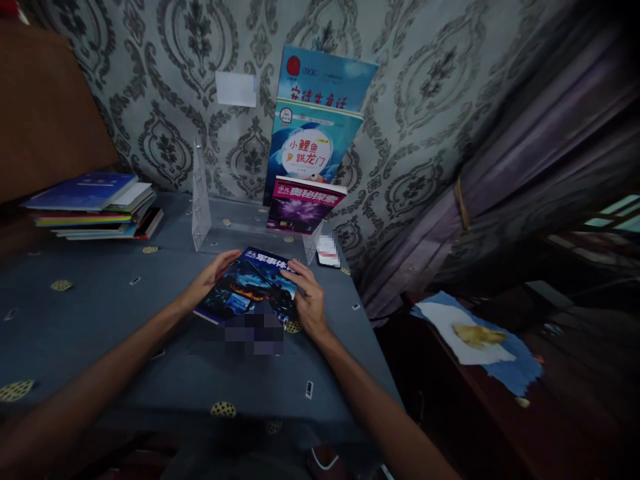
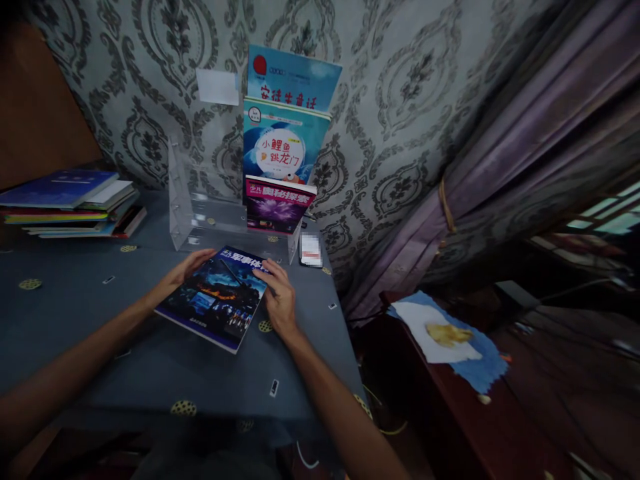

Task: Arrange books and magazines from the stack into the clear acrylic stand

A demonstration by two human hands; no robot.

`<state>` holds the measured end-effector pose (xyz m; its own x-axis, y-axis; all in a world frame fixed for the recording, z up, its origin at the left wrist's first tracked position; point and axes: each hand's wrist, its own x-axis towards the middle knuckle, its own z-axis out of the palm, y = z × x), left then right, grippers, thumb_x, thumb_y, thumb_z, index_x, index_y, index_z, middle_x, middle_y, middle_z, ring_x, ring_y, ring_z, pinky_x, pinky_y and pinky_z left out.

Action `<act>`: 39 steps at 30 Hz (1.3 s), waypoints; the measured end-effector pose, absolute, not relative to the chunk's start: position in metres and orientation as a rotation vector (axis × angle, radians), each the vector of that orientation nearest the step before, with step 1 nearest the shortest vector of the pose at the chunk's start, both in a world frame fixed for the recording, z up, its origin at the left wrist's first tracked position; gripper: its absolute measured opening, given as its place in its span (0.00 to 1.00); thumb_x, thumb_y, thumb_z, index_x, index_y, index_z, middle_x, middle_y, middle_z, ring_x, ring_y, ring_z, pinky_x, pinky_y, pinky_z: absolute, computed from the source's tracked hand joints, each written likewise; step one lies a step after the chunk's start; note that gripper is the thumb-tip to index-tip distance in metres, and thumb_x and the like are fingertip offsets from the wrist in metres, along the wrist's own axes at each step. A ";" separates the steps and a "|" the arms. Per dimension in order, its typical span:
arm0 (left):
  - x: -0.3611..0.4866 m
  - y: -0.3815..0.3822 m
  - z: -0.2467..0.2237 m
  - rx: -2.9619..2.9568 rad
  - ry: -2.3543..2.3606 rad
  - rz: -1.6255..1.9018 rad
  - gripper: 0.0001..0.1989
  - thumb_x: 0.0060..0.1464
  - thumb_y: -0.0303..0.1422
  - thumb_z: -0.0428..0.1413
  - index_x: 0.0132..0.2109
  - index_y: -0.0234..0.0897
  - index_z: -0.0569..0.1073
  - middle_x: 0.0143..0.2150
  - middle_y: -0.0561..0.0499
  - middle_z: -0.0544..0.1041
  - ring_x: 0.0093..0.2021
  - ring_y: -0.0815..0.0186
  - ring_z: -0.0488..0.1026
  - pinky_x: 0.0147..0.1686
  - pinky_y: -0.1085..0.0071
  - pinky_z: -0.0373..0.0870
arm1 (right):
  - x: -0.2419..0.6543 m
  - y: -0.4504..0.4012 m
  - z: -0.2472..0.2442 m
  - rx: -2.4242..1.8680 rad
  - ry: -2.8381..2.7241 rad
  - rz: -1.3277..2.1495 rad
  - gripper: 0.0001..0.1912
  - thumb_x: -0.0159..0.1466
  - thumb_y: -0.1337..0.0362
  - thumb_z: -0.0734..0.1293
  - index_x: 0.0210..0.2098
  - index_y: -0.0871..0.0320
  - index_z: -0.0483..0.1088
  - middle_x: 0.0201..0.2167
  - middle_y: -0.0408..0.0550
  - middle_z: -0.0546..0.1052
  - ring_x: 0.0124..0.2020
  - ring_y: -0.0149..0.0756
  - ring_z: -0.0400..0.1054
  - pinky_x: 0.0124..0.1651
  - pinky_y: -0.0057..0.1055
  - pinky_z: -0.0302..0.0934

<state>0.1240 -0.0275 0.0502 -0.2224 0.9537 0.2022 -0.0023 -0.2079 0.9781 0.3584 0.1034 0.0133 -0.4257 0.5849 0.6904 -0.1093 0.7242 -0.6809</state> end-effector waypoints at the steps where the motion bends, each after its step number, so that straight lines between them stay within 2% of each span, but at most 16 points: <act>1: 0.124 -0.027 0.049 1.101 1.208 1.559 0.40 0.41 0.44 0.72 0.62 0.42 0.71 0.60 0.41 0.76 0.60 0.49 0.73 0.57 0.60 0.73 | 0.358 0.104 0.013 -0.371 -1.848 0.801 0.14 0.71 0.58 0.64 0.51 0.44 0.79 0.56 0.49 0.78 0.64 0.46 0.65 0.67 0.53 0.56; 2: 0.124 -0.026 0.049 0.970 1.183 1.565 0.37 0.44 0.42 0.71 0.61 0.41 0.71 0.55 0.42 0.79 0.53 0.53 0.78 0.50 0.63 0.77 | 0.358 0.104 0.012 -0.375 -1.842 0.791 0.14 0.71 0.60 0.64 0.51 0.44 0.79 0.57 0.48 0.77 0.65 0.45 0.64 0.67 0.53 0.56; 4: 0.126 -0.026 0.048 0.744 1.156 1.564 0.29 0.50 0.36 0.68 0.58 0.39 0.73 0.46 0.45 0.83 0.41 0.61 0.81 0.41 0.69 0.79 | 0.358 0.103 0.011 -0.396 -1.850 0.780 0.15 0.70 0.63 0.63 0.51 0.43 0.79 0.59 0.48 0.75 0.67 0.45 0.62 0.69 0.54 0.53; 7: 0.133 -0.027 0.047 0.583 1.112 1.575 0.18 0.51 0.31 0.67 0.50 0.33 0.78 0.39 0.46 0.83 0.36 0.64 0.81 0.37 0.72 0.79 | 0.357 0.099 0.010 -0.481 -1.874 0.800 0.15 0.68 0.63 0.64 0.49 0.44 0.80 0.68 0.45 0.65 0.71 0.46 0.55 0.71 0.55 0.49; 9: 0.137 -0.028 0.046 0.584 1.072 1.545 0.16 0.49 0.29 0.68 0.46 0.31 0.79 0.37 0.46 0.84 0.34 0.64 0.81 0.37 0.73 0.79 | 0.356 0.096 0.010 -0.553 -1.848 0.849 0.14 0.67 0.61 0.65 0.48 0.46 0.80 0.72 0.45 0.59 0.72 0.48 0.52 0.72 0.53 0.48; 11: 0.140 -0.028 0.045 0.617 1.041 1.509 0.16 0.47 0.29 0.69 0.44 0.30 0.79 0.36 0.45 0.83 0.33 0.65 0.80 0.35 0.73 0.79 | 0.354 0.094 0.010 -0.607 -1.765 0.950 0.18 0.65 0.58 0.68 0.55 0.48 0.76 0.71 0.48 0.60 0.69 0.47 0.57 0.69 0.50 0.54; 13: 0.140 -0.029 0.045 0.633 1.032 1.506 0.18 0.45 0.29 0.71 0.44 0.30 0.79 0.36 0.46 0.83 0.31 0.66 0.80 0.34 0.74 0.79 | 0.352 0.094 0.011 -0.657 -1.636 1.138 0.29 0.63 0.54 0.70 0.62 0.49 0.68 0.63 0.52 0.70 0.60 0.45 0.69 0.61 0.45 0.65; 15: 0.140 -0.029 0.046 0.629 1.032 1.532 0.19 0.44 0.29 0.71 0.45 0.32 0.79 0.35 0.48 0.83 0.31 0.68 0.80 0.34 0.75 0.79 | 0.349 0.097 0.012 -0.723 -1.490 1.397 0.32 0.62 0.48 0.71 0.61 0.53 0.68 0.48 0.51 0.80 0.42 0.41 0.76 0.44 0.38 0.72; 17: 0.139 -0.029 0.046 0.616 1.034 1.574 0.20 0.44 0.29 0.71 0.45 0.33 0.78 0.35 0.50 0.82 0.31 0.69 0.79 0.33 0.76 0.78 | 0.347 0.099 0.015 -0.776 -1.366 1.660 0.29 0.60 0.40 0.69 0.49 0.56 0.74 0.31 0.47 0.80 0.26 0.35 0.71 0.28 0.31 0.67; 20: 0.137 -0.027 0.049 0.600 1.023 1.654 0.21 0.42 0.28 0.72 0.45 0.36 0.78 0.34 0.53 0.82 0.29 0.70 0.79 0.31 0.78 0.78 | 0.348 0.097 0.023 -0.728 -1.303 1.887 0.29 0.56 0.36 0.71 0.32 0.58 0.75 0.21 0.42 0.73 0.19 0.29 0.63 0.20 0.25 0.57; 23: 0.135 -0.024 0.054 0.617 0.999 1.719 0.20 0.43 0.29 0.71 0.45 0.37 0.78 0.34 0.53 0.82 0.30 0.70 0.78 0.32 0.78 0.77 | 0.350 0.093 0.032 -0.628 -1.394 1.895 0.23 0.52 0.44 0.77 0.30 0.58 0.75 0.23 0.39 0.73 0.19 0.25 0.61 0.20 0.22 0.56; 25: 0.134 -0.021 0.058 0.640 0.990 1.731 0.19 0.45 0.29 0.70 0.46 0.37 0.78 0.37 0.52 0.83 0.32 0.69 0.79 0.34 0.76 0.78 | 0.351 0.092 0.036 -0.596 -1.455 1.847 0.20 0.51 0.47 0.78 0.31 0.57 0.77 0.25 0.39 0.74 0.20 0.24 0.60 0.20 0.21 0.57; 28: 0.133 -0.013 0.064 0.669 0.984 1.728 0.20 0.46 0.29 0.69 0.48 0.38 0.77 0.41 0.50 0.83 0.35 0.66 0.80 0.39 0.70 0.78 | 0.352 0.097 0.043 -0.582 -1.496 1.782 0.19 0.53 0.48 0.77 0.33 0.57 0.78 0.29 0.42 0.76 0.23 0.26 0.62 0.20 0.21 0.59; 31: 0.134 0.002 0.070 0.680 0.983 1.752 0.20 0.47 0.30 0.67 0.49 0.38 0.76 0.41 0.51 0.82 0.38 0.64 0.80 0.42 0.67 0.78 | 0.348 0.107 0.053 -0.556 -1.493 1.754 0.19 0.54 0.48 0.76 0.34 0.56 0.78 0.31 0.44 0.77 0.26 0.29 0.64 0.20 0.22 0.61; 36: 0.134 0.026 0.070 0.709 0.973 1.885 0.14 0.47 0.30 0.61 0.44 0.37 0.75 0.41 0.52 0.82 0.45 0.61 0.79 0.48 0.65 0.76 | 0.337 0.116 0.059 -0.521 -1.469 1.754 0.18 0.52 0.49 0.77 0.33 0.56 0.78 0.27 0.40 0.74 0.21 0.24 0.60 0.18 0.21 0.59; 39: 0.133 0.029 0.063 0.666 1.063 1.896 0.14 0.45 0.29 0.60 0.43 0.37 0.75 0.40 0.53 0.82 0.44 0.64 0.78 0.46 0.70 0.74 | 0.334 0.112 0.050 -0.510 -1.408 1.875 0.19 0.51 0.49 0.78 0.32 0.56 0.77 0.24 0.38 0.72 0.19 0.23 0.59 0.16 0.19 0.56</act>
<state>0.1326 0.0289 0.0631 -0.5045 0.8622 0.0454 -0.4110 -0.2860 0.8656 0.3343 0.1119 0.0504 -0.6588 0.7446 0.1079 -0.3114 -0.1394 -0.9400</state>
